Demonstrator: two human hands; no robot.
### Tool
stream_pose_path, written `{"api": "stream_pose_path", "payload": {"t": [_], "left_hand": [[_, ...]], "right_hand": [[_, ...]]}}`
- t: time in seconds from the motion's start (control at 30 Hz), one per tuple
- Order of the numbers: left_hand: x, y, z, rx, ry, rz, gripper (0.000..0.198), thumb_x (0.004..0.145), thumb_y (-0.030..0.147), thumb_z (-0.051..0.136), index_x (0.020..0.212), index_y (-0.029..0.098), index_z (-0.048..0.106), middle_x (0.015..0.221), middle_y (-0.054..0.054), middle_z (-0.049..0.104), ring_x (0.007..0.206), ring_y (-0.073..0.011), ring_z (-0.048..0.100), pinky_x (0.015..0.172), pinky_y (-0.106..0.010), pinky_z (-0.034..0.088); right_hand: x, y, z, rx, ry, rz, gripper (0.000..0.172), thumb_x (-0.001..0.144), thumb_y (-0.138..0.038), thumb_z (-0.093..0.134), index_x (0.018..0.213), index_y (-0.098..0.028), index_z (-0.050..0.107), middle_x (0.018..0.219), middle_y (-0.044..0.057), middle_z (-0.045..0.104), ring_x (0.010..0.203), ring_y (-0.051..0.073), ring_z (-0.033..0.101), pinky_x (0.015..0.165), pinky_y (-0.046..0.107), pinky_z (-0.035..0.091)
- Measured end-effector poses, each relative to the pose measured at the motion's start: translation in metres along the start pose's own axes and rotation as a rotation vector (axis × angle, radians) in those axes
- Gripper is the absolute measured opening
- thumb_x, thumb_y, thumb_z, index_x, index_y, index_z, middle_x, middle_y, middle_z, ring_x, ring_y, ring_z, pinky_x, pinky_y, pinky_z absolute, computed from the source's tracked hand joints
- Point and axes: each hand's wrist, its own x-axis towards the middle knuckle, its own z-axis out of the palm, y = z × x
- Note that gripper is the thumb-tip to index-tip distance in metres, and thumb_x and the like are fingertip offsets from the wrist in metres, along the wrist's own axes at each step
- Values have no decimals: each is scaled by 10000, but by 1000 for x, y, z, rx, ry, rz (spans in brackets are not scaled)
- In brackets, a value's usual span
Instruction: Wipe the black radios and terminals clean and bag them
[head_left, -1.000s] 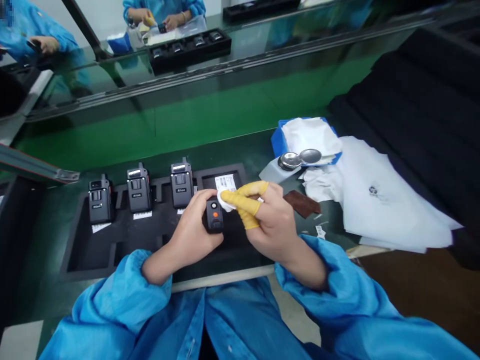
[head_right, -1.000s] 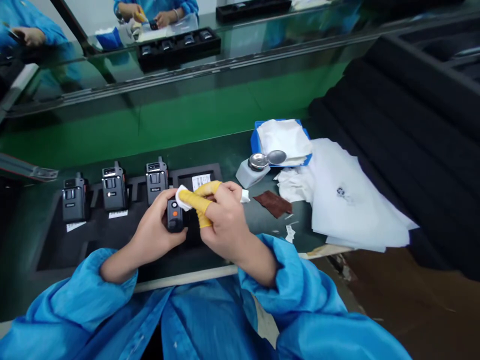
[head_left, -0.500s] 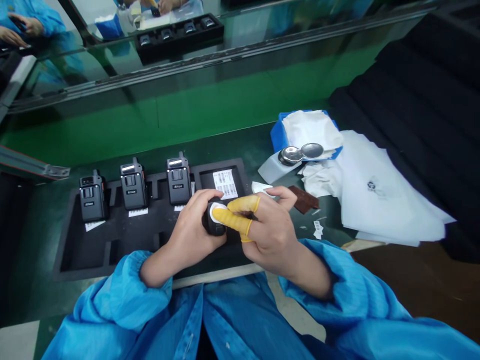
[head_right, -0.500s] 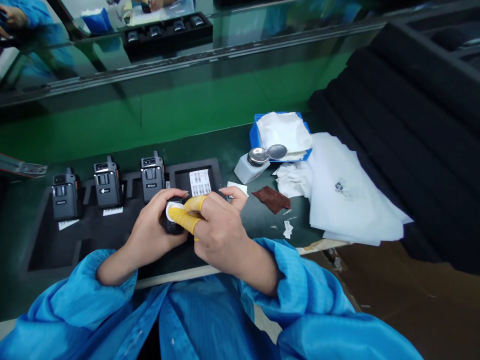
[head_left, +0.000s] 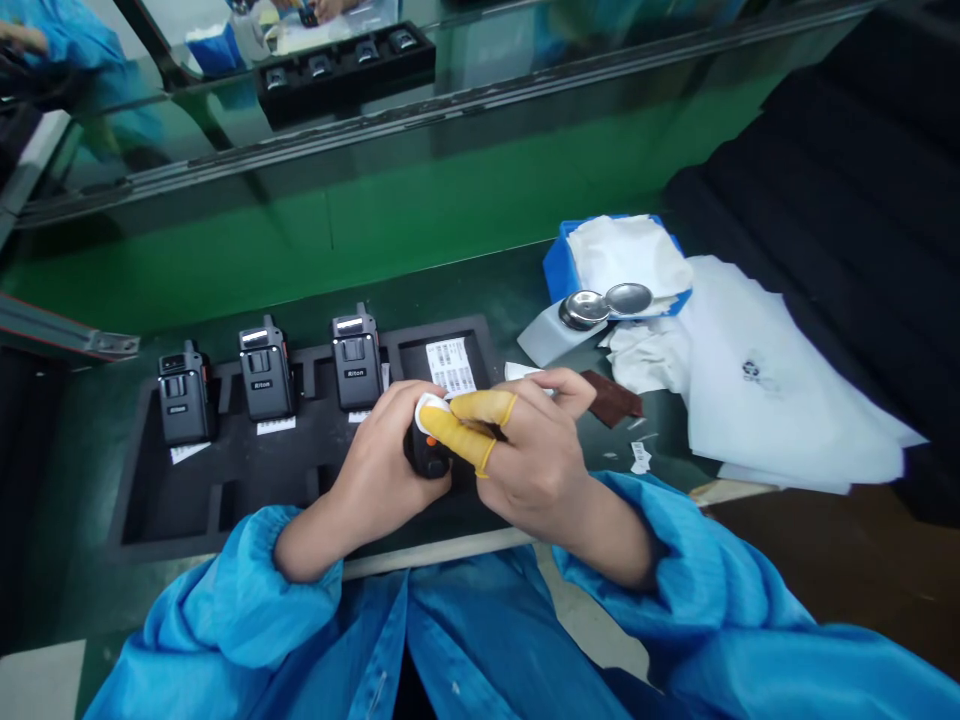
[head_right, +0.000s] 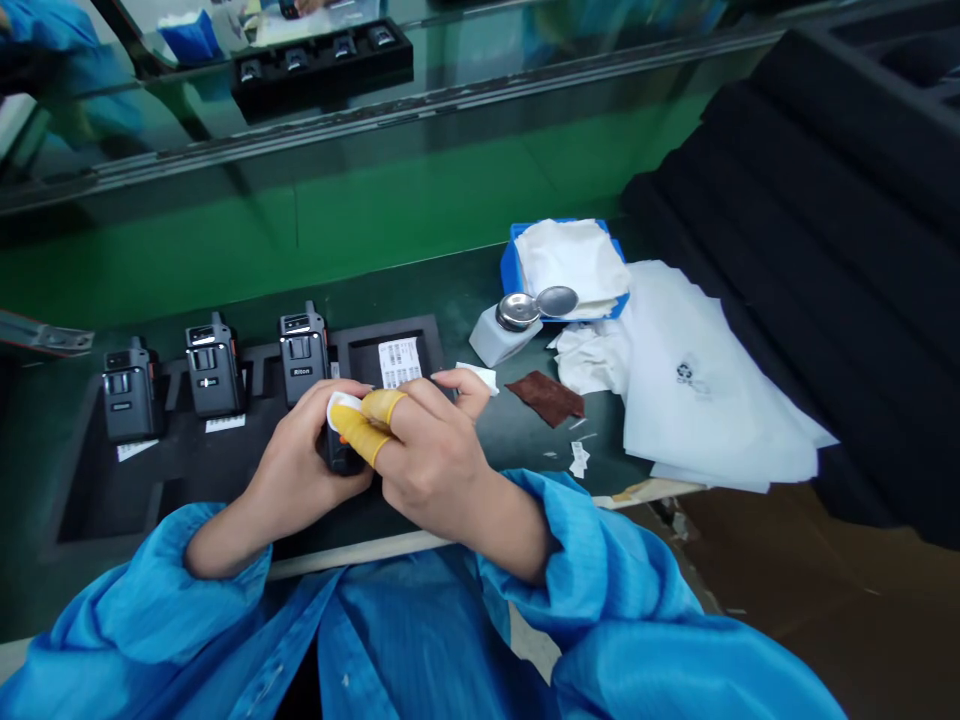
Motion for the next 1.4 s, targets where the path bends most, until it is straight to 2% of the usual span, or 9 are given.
{"api": "stream_pose_path", "payload": {"t": [0.17,0.3,0.43,0.63,0.8,0.97,1.07,1.23,1.4], "left_hand": [[1,1,2,15,-5,5,547,585,51,637,1086,219,499,1089,-45,612,1019,-217,611,860,-357,523],[3,4,1,31,-11,-19,531,597,42,612,1083,224,499,1094,-41,611,1024,-217,609,875,-363,517],[3,5,0,45,0,-33,525,602,51,615,1081,227,495,1076,-39,607,1010,-218,611,869,-371,519],[2,4,3,22,-17,-39,519,594,48,635,1063,226,503,1069,-43,601,1000,-216,612,862,-368,519],[1,4,3,32,7,-32,498,600,64,643,1052,221,509,1062,-43,608,996,-212,613,848,-360,522],[1,5,0,64,46,-75,461,617,83,625,1042,216,507,1049,-39,616,966,-206,620,832,-358,523],[0,6,-1,72,46,-82,455,624,96,633,1039,229,504,1061,-36,613,983,-216,617,842,-367,521],[1,5,1,69,48,-73,476,615,79,635,1046,227,497,1043,-31,609,964,-210,618,824,-356,523],[2,5,1,48,16,-61,486,604,75,644,1040,236,502,1045,-32,608,948,-206,620,814,-357,523]], "right_hand": [[-6,1,-6,-39,12,-35,377,845,-36,401,856,-269,697,754,-66,670,766,87,534,833,360,256],[-16,9,-6,-23,40,50,302,802,-22,442,747,-218,664,774,-22,651,762,107,531,789,363,293],[-20,15,-2,-41,67,121,308,778,-14,442,766,-222,668,777,8,647,723,131,515,759,379,311],[-6,1,-2,-34,25,39,290,875,-86,460,796,-259,679,782,-51,657,738,92,527,831,359,270],[-4,-7,-4,-102,76,88,277,900,-95,455,829,-244,678,731,-54,662,709,92,530,824,353,266],[-16,-1,3,-148,13,93,304,826,-40,474,633,-218,627,704,-50,662,684,92,525,808,361,268],[-21,6,7,-126,47,146,293,769,-25,469,571,-200,596,670,-15,624,666,114,492,768,368,290],[-16,8,5,-57,123,176,328,753,-11,447,738,-232,689,781,20,642,703,131,489,735,373,318],[-5,3,2,18,5,45,446,832,-81,471,1084,-379,686,785,-27,642,721,120,487,802,391,264]]}}
